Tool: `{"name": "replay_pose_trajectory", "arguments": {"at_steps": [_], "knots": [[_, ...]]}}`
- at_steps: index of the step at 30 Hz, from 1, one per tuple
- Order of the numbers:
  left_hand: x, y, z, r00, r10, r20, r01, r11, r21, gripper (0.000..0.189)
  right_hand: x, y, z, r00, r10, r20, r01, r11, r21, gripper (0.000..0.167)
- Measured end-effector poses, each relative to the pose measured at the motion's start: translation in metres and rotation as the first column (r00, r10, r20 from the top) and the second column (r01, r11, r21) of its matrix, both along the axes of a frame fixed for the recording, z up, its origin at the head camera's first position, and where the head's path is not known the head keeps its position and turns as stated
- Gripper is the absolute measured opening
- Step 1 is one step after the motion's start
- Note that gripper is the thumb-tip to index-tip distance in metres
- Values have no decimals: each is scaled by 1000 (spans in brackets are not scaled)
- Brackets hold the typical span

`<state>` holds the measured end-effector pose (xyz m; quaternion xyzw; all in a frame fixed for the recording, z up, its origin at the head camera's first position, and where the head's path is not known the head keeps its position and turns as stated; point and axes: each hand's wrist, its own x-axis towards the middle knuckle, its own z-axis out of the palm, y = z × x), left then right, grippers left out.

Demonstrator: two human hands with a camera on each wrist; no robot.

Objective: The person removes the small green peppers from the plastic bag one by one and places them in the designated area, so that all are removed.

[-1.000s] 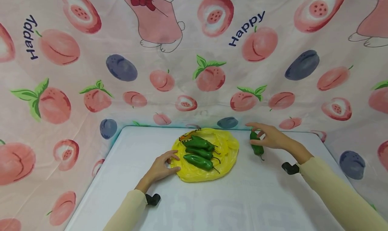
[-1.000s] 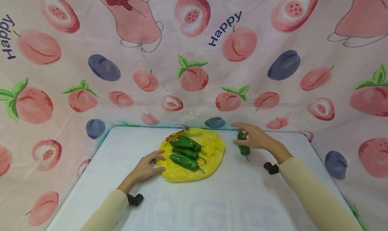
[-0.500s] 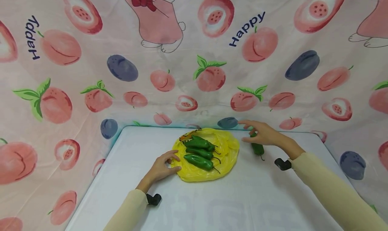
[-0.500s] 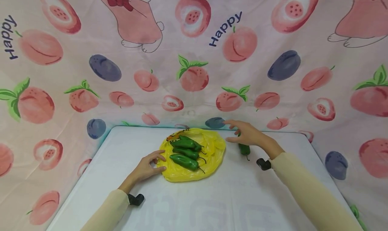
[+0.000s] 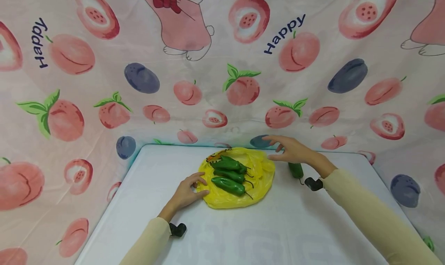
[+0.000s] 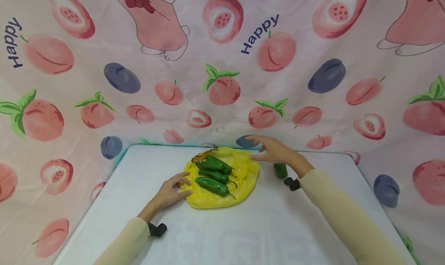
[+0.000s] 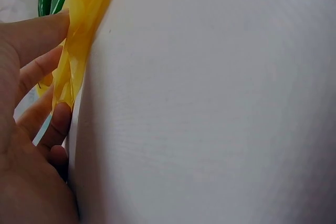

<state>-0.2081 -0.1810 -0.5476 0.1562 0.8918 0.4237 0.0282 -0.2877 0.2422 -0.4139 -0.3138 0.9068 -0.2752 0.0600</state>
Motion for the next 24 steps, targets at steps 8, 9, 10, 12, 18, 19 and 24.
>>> {"name": "replay_pose_trajectory", "arguments": {"at_steps": [8, 9, 10, 12, 18, 19, 24], "knots": [[0, -1, 0, 1000, -11, -8, 11, 1000, -5, 20, -4, -20, 2, 999, 50, 3, -50, 998, -32, 71], [0, -1, 0, 1000, -12, -9, 11, 1000, -5, 20, -5, -23, 2, 998, 57, 1, -57, 998, -32, 71], [0, -1, 0, 1000, -11, -9, 11, 1000, -5, 20, -6, -26, 3, 998, 61, 1, -61, 998, -30, 71], [-1, -1, -1, 1000, -11, -7, 11, 1000, -9, 20, -6, -32, 4, 998, 64, 13, -64, 998, -26, 72], [-2, -2, -2, 1000, -14, -4, 14, 1000, -2, 20, -8, -52, 7, 995, 92, 31, -92, 996, -21, 73], [-2, -2, -2, 1000, -13, -4, 13, 1000, 0, 20, -8, -55, 8, 995, 100, 30, -100, 995, -21, 73], [-1, -2, -4, 1000, -6, -4, 6, 1000, 5, 20, -7, -69, 7, 993, 110, 50, -109, 994, -10, 71]]}}
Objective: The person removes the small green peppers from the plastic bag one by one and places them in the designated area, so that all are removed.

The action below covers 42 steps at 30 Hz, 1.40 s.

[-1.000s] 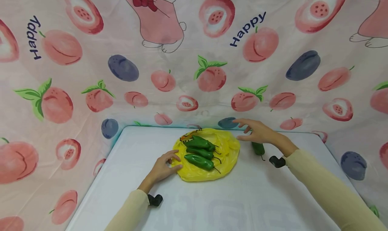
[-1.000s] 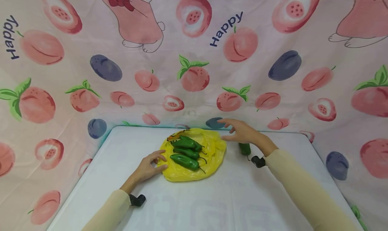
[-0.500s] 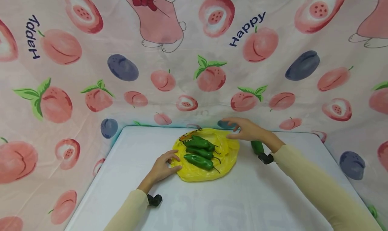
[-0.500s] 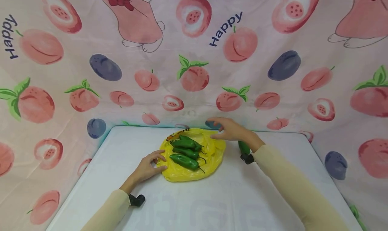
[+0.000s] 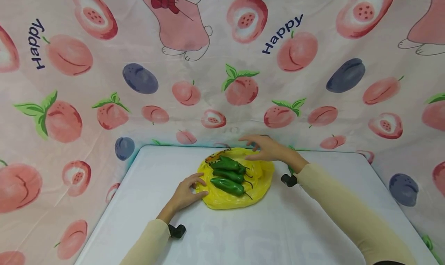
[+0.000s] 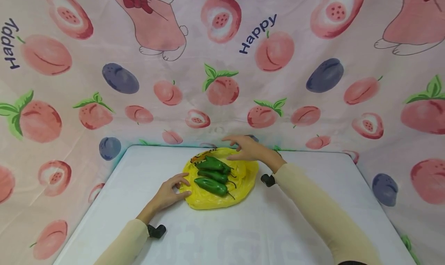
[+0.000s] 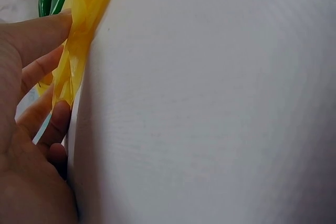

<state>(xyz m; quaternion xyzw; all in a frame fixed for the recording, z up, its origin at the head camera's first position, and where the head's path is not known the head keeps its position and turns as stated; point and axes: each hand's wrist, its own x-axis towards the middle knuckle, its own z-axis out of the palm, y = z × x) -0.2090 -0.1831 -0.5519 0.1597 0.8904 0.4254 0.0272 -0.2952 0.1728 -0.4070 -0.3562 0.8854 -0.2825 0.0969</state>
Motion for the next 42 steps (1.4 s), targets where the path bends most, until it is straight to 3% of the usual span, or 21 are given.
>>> {"name": "replay_pose_trajectory", "arguments": {"at_steps": [18, 31, 42], "knots": [[1, -1, 0, 1000, -3, 5, 3, 1000, -10, 20, -9, -49, -25, 990, 62, 126, -59, 998, -22, 71], [0, 0, 0, 1000, 5, -8, -5, 1000, -21, 20, -21, -75, -47, 984, 92, 152, -105, 991, 81, 64], [-1, -1, -1, 1000, -1, -1, 1, 1000, -20, 20, -25, -89, -51, 985, 89, 146, -120, 968, 219, 61]]}}
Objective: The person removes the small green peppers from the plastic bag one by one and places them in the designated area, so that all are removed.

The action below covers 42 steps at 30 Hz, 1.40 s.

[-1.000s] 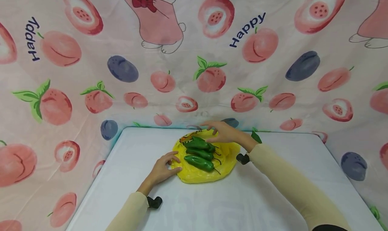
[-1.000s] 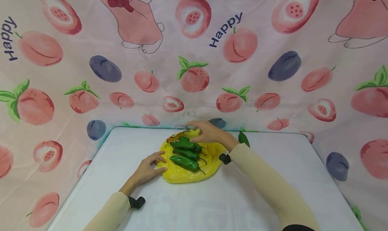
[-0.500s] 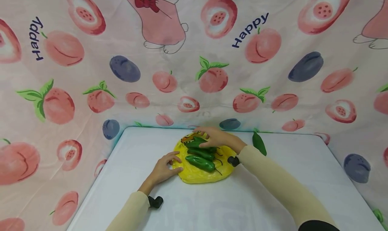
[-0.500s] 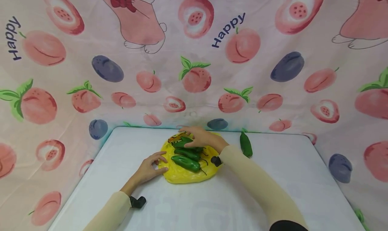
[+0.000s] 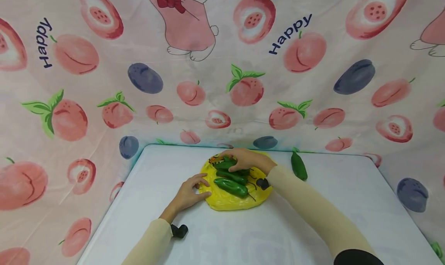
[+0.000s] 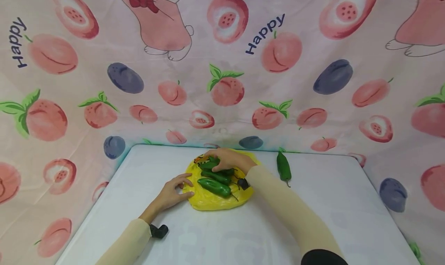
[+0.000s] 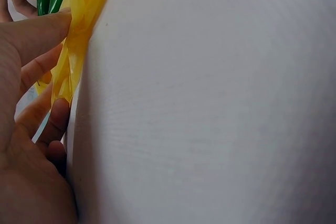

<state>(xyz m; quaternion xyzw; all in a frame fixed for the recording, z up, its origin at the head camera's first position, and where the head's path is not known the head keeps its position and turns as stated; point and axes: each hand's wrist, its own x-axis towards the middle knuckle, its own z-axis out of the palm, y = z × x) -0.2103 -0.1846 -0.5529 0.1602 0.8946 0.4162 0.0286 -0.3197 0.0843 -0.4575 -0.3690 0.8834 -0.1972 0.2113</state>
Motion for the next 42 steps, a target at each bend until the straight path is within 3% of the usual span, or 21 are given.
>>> {"name": "replay_pose_trajectory", "arguments": {"at_steps": [21, 42], "knots": [[0, 0, 0, 1000, -4, -4, 4, 1000, 4, 20, 4, -8, 5, 1000, 9, -30, -7, 996, 87, 33], [2, 2, 0, 1000, 18, 13, -18, 1000, 6, 19, 3, -10, 4, 999, -15, -36, 18, 995, 96, 32]]}}
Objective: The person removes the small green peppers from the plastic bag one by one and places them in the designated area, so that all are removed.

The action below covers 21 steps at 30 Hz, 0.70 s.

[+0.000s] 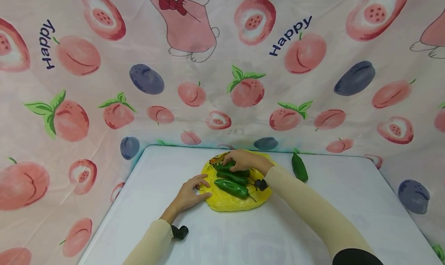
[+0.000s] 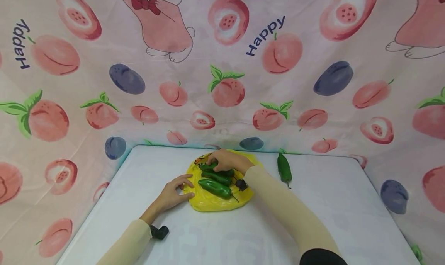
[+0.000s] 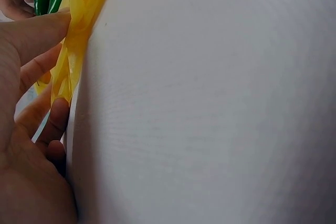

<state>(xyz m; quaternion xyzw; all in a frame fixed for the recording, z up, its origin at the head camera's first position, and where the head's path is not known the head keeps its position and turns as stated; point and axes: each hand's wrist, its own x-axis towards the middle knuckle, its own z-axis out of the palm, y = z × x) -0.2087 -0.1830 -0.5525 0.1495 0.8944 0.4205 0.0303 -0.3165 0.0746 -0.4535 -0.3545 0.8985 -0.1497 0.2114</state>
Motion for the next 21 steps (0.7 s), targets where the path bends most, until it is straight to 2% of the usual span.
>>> {"name": "replay_pose_trajectory", "arguments": {"at_steps": [10, 21], "knots": [[1, 0, 2, 1000, 1, 5, -1, 1000, -3, 19, 4, 4, 6, 999, 36, -18, -37, 999, -27, 32], [1, 0, 2, 1000, -3, -5, 3, 1000, -4, 20, 8, 9, 7, 1000, 11, -1, -11, 999, -32, 33]]}}
